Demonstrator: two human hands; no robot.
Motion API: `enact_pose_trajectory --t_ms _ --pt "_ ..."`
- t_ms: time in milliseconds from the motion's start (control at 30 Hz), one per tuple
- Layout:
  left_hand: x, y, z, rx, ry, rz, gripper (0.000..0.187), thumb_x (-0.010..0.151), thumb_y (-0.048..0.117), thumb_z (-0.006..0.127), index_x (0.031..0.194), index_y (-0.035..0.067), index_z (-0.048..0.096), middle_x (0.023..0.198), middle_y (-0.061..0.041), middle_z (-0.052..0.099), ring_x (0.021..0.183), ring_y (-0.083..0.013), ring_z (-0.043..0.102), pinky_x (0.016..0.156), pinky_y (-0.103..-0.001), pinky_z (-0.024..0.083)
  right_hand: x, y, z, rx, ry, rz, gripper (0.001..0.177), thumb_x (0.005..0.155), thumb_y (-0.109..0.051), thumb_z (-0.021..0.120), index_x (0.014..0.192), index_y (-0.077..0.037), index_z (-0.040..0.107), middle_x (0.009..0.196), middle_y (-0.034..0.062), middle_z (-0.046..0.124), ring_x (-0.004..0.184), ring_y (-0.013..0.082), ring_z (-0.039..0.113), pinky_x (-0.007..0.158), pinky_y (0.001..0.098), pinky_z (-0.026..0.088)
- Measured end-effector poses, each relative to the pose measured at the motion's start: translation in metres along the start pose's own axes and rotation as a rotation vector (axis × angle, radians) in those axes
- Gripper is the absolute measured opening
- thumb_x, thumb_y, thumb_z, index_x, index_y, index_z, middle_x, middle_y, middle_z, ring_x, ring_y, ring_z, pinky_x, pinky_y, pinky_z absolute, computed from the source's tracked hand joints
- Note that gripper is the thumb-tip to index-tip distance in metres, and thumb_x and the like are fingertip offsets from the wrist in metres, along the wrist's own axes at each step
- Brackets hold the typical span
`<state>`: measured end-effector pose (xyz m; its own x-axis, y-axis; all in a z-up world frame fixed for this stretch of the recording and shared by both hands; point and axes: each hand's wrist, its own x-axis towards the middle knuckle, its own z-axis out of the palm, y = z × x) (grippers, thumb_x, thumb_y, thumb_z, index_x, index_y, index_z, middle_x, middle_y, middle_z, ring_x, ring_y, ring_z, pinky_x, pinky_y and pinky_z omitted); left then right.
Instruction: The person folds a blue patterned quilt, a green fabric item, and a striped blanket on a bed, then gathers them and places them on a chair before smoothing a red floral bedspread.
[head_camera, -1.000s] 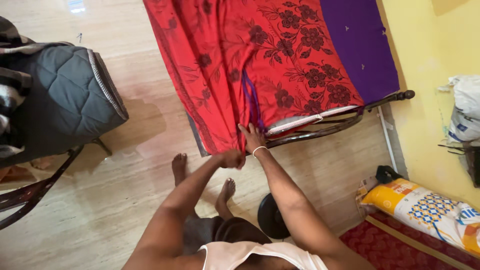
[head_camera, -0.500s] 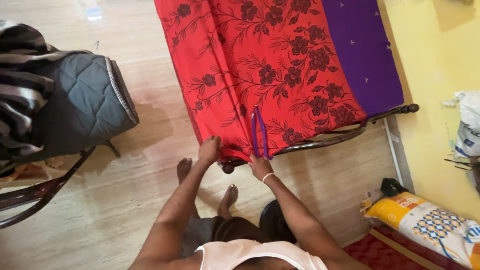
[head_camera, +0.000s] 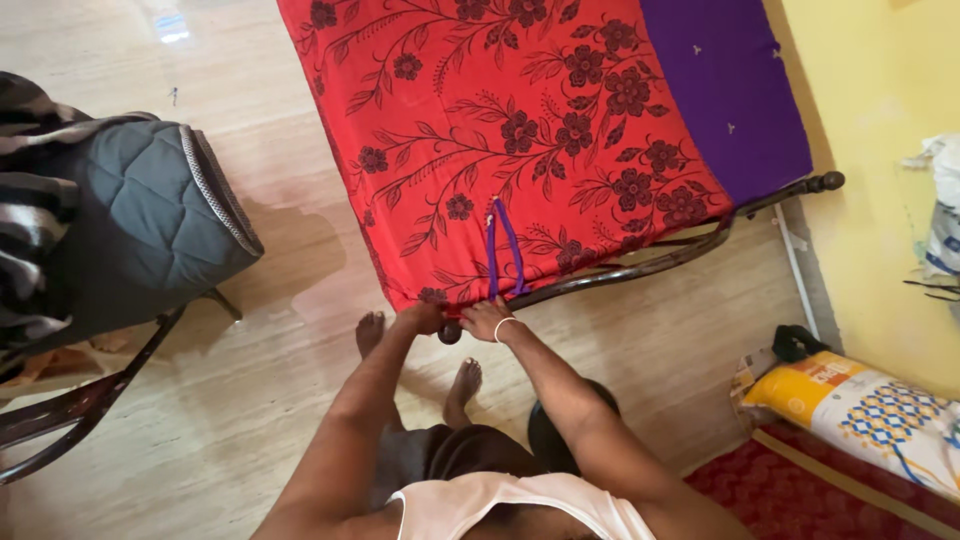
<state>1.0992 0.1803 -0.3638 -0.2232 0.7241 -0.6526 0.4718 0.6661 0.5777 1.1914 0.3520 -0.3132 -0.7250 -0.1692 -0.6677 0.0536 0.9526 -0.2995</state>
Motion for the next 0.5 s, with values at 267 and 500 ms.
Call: enact_pose_trajectory --t_ms 267,500 --pt "-0.036 -0.019 0.023 -0.457 0.157 -0.109 0.037 0.098 0.035 0.051 0.110 0.006 0.069 0.103 -0.021 0.075 0.098 -0.0370 0.070 0.089 -0.047 0.055 0.028 0.005 -0.010 0.056 -0.240 0.219 0.053 0.103 -0.042 0.028 0.136 -0.019 0.062 0.147 0.0102 0.056 0.139 0.0339 0.047 0.116 0.0761 0.017" --pt "-0.063 -0.017 0.015 -0.551 0.831 -0.687 0.042 0.093 0.045 0.056 0.110 0.011 0.075 0.104 -0.019 0.075 0.101 -0.0370 0.069 0.093 -0.046 0.052 0.014 0.001 0.008 0.128 0.054 0.310 0.034 0.106 -0.038 0.049 0.115 -0.017 0.075 0.122 0.0104 0.074 0.122 0.0294 0.066 0.125 0.0701 0.021"
